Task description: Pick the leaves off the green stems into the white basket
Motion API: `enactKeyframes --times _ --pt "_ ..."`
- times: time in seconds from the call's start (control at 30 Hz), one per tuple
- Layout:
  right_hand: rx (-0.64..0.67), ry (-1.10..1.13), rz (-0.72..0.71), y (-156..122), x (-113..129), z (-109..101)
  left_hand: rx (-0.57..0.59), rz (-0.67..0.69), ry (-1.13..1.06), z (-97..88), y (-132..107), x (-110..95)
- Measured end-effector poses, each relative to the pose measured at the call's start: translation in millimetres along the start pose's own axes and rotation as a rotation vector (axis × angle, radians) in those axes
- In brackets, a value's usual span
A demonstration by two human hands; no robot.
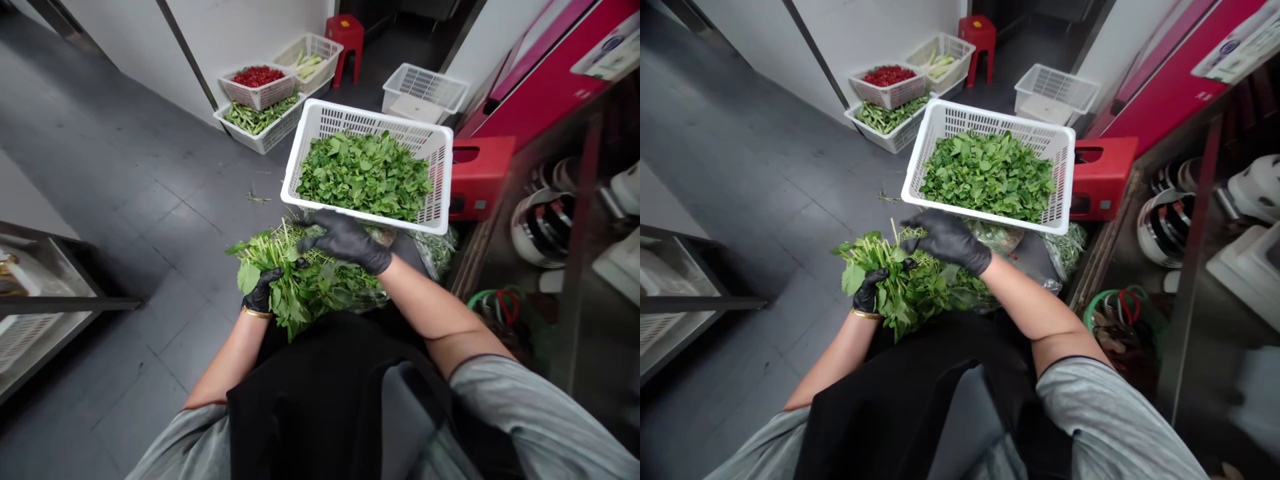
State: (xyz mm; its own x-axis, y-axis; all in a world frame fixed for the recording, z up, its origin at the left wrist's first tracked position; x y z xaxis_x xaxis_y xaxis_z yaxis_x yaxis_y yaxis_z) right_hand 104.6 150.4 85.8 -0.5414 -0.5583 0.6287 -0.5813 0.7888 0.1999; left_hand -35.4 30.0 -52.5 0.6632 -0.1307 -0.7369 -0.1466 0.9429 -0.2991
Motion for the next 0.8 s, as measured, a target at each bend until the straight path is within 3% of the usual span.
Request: enactKeyframes --times 0.07,0.17,0.3,0.43,0.63,0.8 --pt "0.144 0.014 -0.078 -15 27 40 -0.041 0.034 0.017 -4.8 1 -3" --pt "0.186 -0.060 -0.115 -19 38 61 -0.065 0.070 0.045 -4.3 0 -9" --pt "0.139 -0.069 -0.097 -11 36 49 -0.062 0.136 0.041 5.2 -3 -19" --pt "0.207 0.046 0.014 -9 34 40 -0.073 0.235 0.041 4.7 -7 -34" --pt "0.062 -0.136 -0.044 -13 48 12 -0.080 0.077 0.147 -16.0 -13 -27" --pt "0.163 -0.290 -0.199 -21 69 31 -0.046 0.290 0.104 -4.2 -9 -33"
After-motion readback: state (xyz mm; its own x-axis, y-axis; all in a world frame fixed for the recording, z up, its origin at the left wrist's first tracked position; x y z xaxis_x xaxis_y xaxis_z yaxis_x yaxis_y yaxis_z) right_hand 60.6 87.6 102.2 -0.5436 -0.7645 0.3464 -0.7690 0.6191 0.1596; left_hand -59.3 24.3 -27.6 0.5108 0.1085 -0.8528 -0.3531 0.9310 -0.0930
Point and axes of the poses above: each hand's wrist, its own y-axis towards the middle knuckle, its own z-axis out of the palm, x = y × z, the point moved 9 cm from there along y, towards the middle knuckle, and after that the axes turned 11 degrees about z, right-handed, at the moved point
